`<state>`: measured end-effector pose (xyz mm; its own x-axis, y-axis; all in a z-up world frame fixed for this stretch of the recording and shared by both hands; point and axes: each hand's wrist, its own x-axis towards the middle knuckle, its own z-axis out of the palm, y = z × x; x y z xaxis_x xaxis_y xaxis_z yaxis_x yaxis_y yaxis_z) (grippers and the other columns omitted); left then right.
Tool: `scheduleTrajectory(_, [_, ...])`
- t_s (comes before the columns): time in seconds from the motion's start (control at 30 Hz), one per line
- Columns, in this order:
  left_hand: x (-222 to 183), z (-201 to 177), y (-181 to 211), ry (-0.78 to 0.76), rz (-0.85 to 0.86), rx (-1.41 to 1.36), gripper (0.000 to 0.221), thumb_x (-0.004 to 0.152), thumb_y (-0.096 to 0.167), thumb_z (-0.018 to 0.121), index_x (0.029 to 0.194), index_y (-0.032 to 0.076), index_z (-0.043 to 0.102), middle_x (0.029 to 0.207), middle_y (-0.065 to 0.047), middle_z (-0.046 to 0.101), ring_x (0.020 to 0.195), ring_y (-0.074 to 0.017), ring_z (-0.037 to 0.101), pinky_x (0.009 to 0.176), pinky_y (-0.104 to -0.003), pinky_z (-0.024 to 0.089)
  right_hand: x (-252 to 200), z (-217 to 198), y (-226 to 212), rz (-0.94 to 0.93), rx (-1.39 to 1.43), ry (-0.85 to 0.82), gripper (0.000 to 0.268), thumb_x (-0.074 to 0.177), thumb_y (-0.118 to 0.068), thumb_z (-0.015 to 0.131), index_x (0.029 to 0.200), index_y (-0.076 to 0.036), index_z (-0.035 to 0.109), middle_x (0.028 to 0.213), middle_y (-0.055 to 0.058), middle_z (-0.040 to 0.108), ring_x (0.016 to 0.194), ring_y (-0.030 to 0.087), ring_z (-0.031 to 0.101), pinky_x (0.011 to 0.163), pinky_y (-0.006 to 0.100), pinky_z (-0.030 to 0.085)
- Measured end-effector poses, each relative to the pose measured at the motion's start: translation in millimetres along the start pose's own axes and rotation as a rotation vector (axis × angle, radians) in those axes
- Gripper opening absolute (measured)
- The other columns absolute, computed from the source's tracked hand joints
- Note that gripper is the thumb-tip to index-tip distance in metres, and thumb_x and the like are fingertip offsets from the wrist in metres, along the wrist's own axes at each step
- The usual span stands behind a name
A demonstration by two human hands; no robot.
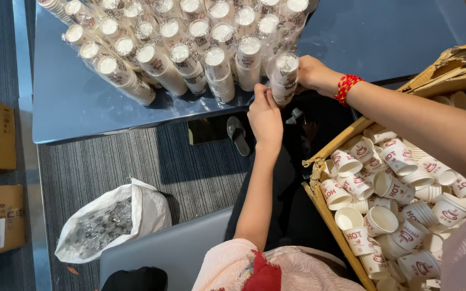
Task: The recorder stacks paper cups and puts them into a plastic bag, then places the bag on a table.
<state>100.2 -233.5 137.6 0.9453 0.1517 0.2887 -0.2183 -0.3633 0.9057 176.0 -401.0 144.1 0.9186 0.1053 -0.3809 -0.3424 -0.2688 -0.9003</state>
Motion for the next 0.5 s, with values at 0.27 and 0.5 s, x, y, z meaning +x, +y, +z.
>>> scheduleTrajectory(0.27, [-20, -29, 21, -0.023, 0.325, -0.331, 0.013, 0.105, 0.007, 0.059, 0.117, 0.006, 0.057, 0.099, -0.018, 0.065, 0.092, -0.0336, 0.067, 0.085, -0.043, 0.054, -45, 24, -18, -0.008, 0.064, -0.014, 0.015, 0.106, -0.020, 0.050, 0.100, -0.009, 0.058, 0.086, -0.001, 0.060, 0.074, 0.009, 0.056, 0.059, 0.027, 0.048])
scheduleTrajectory(0.5, [-53, -73, 68, 0.075, 0.300, -0.322, 0.028, 0.086, 0.007, 0.076, 0.109, 0.001, 0.061, 0.107, -0.014, 0.066, 0.095, -0.0210, 0.066, 0.083, -0.030, 0.055, -195, 53, -70, -0.488, -0.001, 0.022, 0.016, 0.111, -0.016, 0.049, 0.106, -0.003, 0.058, 0.094, -0.001, 0.059, 0.086, 0.006, 0.054, 0.075, 0.022, 0.047])
